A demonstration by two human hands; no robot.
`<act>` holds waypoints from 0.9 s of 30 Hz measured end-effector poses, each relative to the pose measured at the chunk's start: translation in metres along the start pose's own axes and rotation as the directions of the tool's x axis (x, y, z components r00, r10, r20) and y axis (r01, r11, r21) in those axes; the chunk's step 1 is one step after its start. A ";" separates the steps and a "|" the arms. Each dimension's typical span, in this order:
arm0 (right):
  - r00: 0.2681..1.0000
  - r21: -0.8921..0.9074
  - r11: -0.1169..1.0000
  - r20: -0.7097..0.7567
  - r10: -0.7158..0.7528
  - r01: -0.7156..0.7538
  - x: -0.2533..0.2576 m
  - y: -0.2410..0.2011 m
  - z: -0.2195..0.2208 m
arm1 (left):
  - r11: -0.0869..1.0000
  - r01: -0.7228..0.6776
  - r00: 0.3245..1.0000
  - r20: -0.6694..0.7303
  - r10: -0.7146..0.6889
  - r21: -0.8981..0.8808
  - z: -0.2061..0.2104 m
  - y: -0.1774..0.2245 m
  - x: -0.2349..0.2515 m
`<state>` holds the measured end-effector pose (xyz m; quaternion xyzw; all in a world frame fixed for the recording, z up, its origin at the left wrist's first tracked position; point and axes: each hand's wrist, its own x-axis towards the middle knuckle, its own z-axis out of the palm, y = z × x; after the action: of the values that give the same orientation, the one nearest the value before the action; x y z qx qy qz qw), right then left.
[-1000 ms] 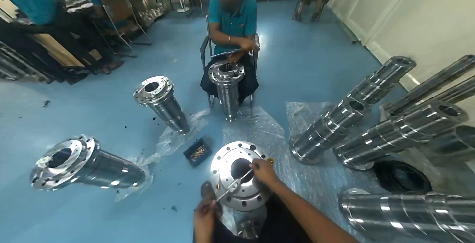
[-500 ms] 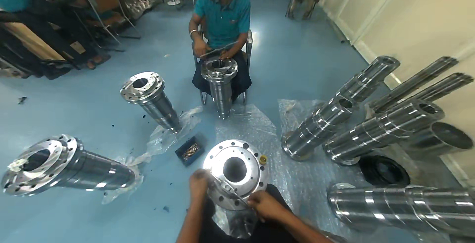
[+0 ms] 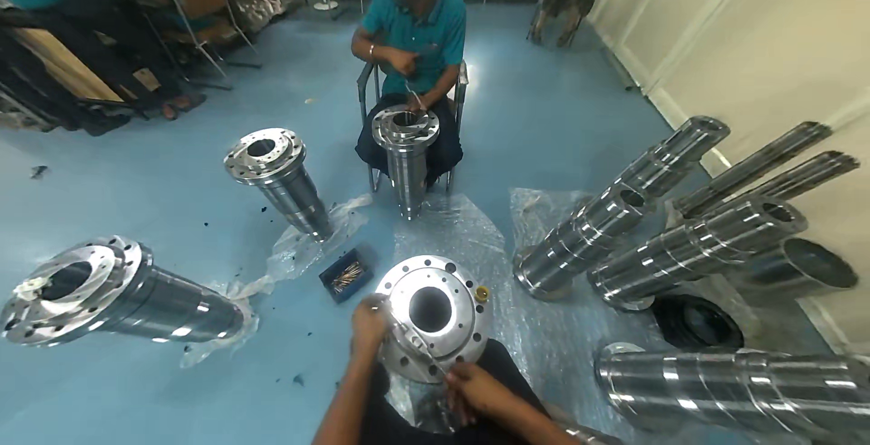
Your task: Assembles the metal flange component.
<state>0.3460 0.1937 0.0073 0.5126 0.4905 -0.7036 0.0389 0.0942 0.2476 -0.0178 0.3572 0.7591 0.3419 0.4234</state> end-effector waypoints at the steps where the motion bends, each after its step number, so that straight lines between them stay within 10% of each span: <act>1: 1.000 0.057 0.998 0.015 -0.003 0.002 0.001 0.003 -0.002 | 0.999 -0.020 1.000 0.017 0.019 0.043 -0.003 -0.001 0.001; 12: 0.937 0.212 0.968 -0.344 -0.058 0.137 0.023 -0.010 -0.039 | 0.973 0.030 0.989 0.137 -0.063 0.227 -0.046 -0.030 -0.033; 19: 0.849 -0.336 0.935 -0.522 -0.084 -0.114 0.080 -0.125 -0.024 | 0.985 0.111 0.978 0.189 -0.086 -0.129 -0.013 -0.063 -0.136; 27: 0.790 -0.522 0.812 -0.599 -0.130 -0.261 0.083 -0.128 0.003 | 0.964 0.164 0.951 0.295 -0.097 -0.211 -0.017 -0.062 -0.123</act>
<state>0.2335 0.2954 0.0271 0.6918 0.6473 -0.3147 0.0586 0.1105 0.1102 -0.0124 0.2990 0.6675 0.3454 0.5880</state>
